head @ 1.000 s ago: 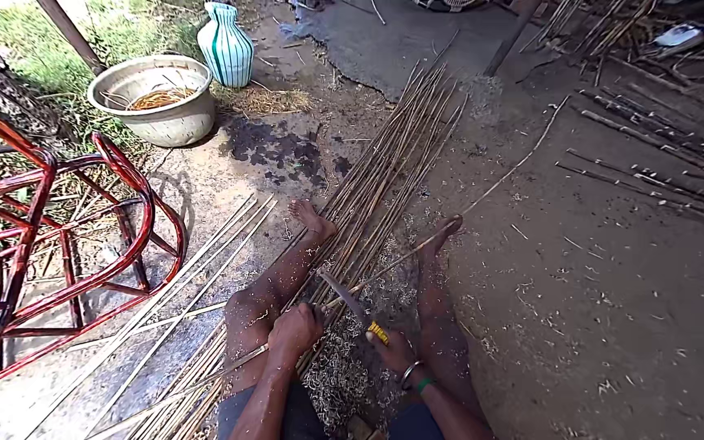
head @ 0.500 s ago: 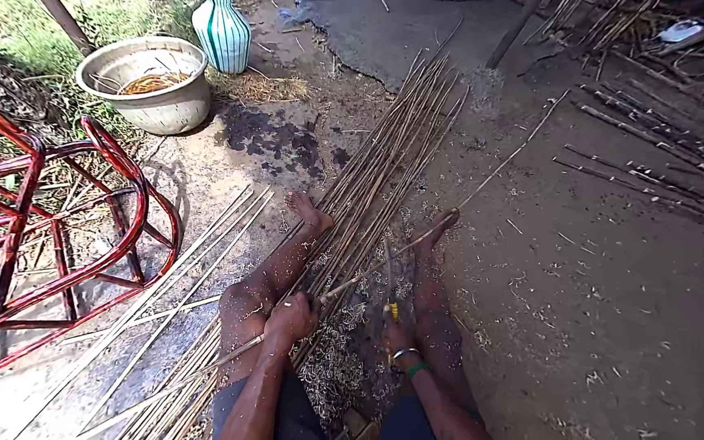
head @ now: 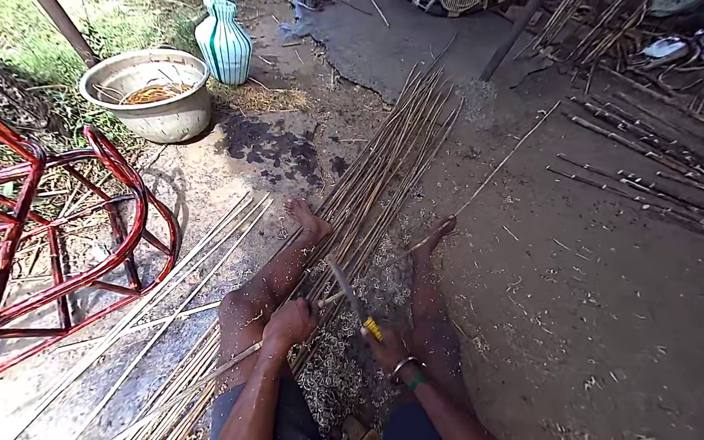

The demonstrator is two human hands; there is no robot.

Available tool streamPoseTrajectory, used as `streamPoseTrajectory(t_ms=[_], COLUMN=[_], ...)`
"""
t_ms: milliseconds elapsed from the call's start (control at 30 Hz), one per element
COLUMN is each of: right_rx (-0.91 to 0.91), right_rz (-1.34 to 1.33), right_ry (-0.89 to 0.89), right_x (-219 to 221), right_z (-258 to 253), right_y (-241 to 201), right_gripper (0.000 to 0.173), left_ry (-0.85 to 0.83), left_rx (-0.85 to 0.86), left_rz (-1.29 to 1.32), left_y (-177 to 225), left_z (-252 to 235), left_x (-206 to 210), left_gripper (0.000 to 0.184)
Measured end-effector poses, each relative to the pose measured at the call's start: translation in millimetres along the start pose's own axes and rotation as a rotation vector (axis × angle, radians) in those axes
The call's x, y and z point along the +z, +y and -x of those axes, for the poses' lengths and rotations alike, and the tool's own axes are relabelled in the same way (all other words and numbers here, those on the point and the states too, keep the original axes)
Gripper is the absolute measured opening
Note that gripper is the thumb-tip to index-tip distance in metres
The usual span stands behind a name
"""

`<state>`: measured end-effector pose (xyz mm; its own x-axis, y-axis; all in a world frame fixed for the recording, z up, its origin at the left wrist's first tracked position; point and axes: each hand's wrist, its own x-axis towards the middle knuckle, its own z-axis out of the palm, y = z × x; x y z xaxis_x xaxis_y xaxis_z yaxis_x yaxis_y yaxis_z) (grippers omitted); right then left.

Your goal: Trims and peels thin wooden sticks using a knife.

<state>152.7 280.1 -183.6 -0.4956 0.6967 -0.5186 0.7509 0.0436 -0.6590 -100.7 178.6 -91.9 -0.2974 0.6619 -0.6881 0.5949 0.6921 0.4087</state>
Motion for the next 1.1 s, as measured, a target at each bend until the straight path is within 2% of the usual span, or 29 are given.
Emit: streamPoseTrajectory(t_ms=[33,67,133,233,367,433,467,567,667,767,867,900,967,1000,1067,1100], right_rx=[-0.040,-0.021,0.116,-0.034,0.112,-0.009,-0.023,0.137,-0.060,0.091,-0.032,-0.028,0.088,0.087,-0.042,-0.060], right_rz=[0.045,0.018,-0.116,0.044,-0.090,0.058,0.073,-0.140,0.044,-0.073,0.101,0.095,-0.048,-0.047,0.089,0.096], right_ry=[-0.045,-0.002,0.108,-0.064,0.080,-0.064,-0.078,0.112,-0.065,0.065,-0.085,-0.062,0.048,0.031,-0.092,-0.071], right_x=[-1.0,0.3,9.4,0.7,8.4,-0.8,-2.7,8.1,2.3,8.4,5.0,3.4,8.9,10.3,5.7,6.6], right_z=[2.4,0.9,0.8,6.7,3.1,7.4,6.0,1.0,3.4,0.0,4.4,1.2,-0.9,-1.9,2.3,0.6], right_y=[-1.6,2.3,10.7,-4.0,6.4,-1.7,-1.8,4.2,-0.9,9.9,1.2,3.6,13.3,10.1,0.0,1.7], right_gripper=[0.052,0.053,0.057,0.052,0.057,0.053,0.053,0.052,0.051,0.056,0.056,0.056,0.059,0.059,0.054,0.054], left_ry=[-0.003,-0.006,-0.018,-0.024,-0.029,-0.043,-0.052,-0.076,-0.081,-0.089,-0.107,-0.109,-0.122,-0.127,-0.141,-0.146], left_rx=[0.008,0.012,0.027,0.047,0.061,0.077,0.081,0.098,0.119,0.112,0.133,0.142,0.132,0.124,0.129,0.136], left_rz=[0.012,0.024,0.042,0.058,0.053,0.050,0.046,0.047,0.041,0.039,0.017,0.018,0.026,0.016,0.008,0.020], left_y=[-1.2,-2.7,-8.1,-6.9,-11.3,-8.9,-8.4,-11.9,-8.9,-12.1,-9.1,-7.7,-10.7,-11.8,-11.4,-12.2], left_z=[-1.5,-2.7,-2.7,-7.1,-8.1,-10.7,-12.2,-8.4,-9.3,-7.6,-7.8,-8.3,-4.8,-5.4,-8.1,-9.3], left_x=[0.0,0.1,6.6,3.1,7.8,6.3,5.1,8.1,2.9,5.0,-1.4,-4.0,0.2,-0.6,-2.1,-4.0], left_gripper=[0.066,0.066,0.065,0.066,0.065,0.066,0.067,0.065,0.065,0.064,0.065,0.065,0.065,0.065,0.067,0.067])
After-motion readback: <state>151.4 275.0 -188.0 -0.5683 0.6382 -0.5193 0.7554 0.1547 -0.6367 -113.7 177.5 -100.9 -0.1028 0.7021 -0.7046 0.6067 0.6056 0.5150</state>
